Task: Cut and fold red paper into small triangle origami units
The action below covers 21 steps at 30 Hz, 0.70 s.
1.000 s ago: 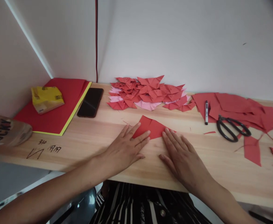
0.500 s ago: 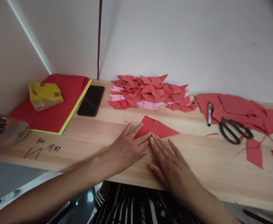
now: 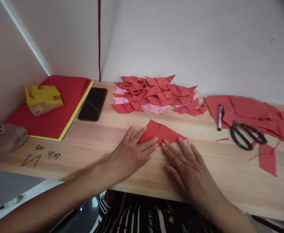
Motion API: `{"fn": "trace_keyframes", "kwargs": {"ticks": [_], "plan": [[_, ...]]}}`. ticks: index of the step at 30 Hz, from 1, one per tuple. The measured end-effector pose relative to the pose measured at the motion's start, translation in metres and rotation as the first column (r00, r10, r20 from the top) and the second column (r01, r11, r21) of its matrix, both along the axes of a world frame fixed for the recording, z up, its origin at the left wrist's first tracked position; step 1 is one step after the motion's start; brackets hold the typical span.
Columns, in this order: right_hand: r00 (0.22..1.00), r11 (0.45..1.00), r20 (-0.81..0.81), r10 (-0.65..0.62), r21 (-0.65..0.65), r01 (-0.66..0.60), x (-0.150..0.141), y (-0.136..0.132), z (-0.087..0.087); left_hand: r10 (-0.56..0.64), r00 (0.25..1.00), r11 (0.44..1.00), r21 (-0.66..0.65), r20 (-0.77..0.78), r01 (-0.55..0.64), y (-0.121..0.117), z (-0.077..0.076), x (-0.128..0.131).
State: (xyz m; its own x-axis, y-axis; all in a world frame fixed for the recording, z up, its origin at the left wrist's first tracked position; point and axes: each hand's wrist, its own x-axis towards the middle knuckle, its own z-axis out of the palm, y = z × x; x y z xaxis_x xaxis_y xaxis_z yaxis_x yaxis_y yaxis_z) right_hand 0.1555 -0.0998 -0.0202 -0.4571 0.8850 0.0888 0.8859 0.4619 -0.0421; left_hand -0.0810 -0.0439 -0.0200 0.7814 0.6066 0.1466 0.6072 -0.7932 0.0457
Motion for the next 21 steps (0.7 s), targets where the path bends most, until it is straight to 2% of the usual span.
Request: {"fn": "trace_keyframes", "kwargs": {"ticks": [7,13,21], "plan": [[0.998,0.998,0.024,-0.065,-0.015,0.065,0.020,0.000,0.001,0.011,1.000,0.999,0.049,0.016,-0.011,-0.001,-0.004,0.000],[0.985,0.986,0.071,-0.157,0.061,0.153,0.038,0.001,0.001,0.010,0.999,1.000,0.019,0.046,-0.011,-0.002,-0.008,-0.001],[0.979,0.979,0.110,-0.174,0.125,0.160,0.031,0.000,0.001,-0.023,0.996,1.000,-0.017,0.085,0.024,-0.003,-0.007,-0.004]]}}
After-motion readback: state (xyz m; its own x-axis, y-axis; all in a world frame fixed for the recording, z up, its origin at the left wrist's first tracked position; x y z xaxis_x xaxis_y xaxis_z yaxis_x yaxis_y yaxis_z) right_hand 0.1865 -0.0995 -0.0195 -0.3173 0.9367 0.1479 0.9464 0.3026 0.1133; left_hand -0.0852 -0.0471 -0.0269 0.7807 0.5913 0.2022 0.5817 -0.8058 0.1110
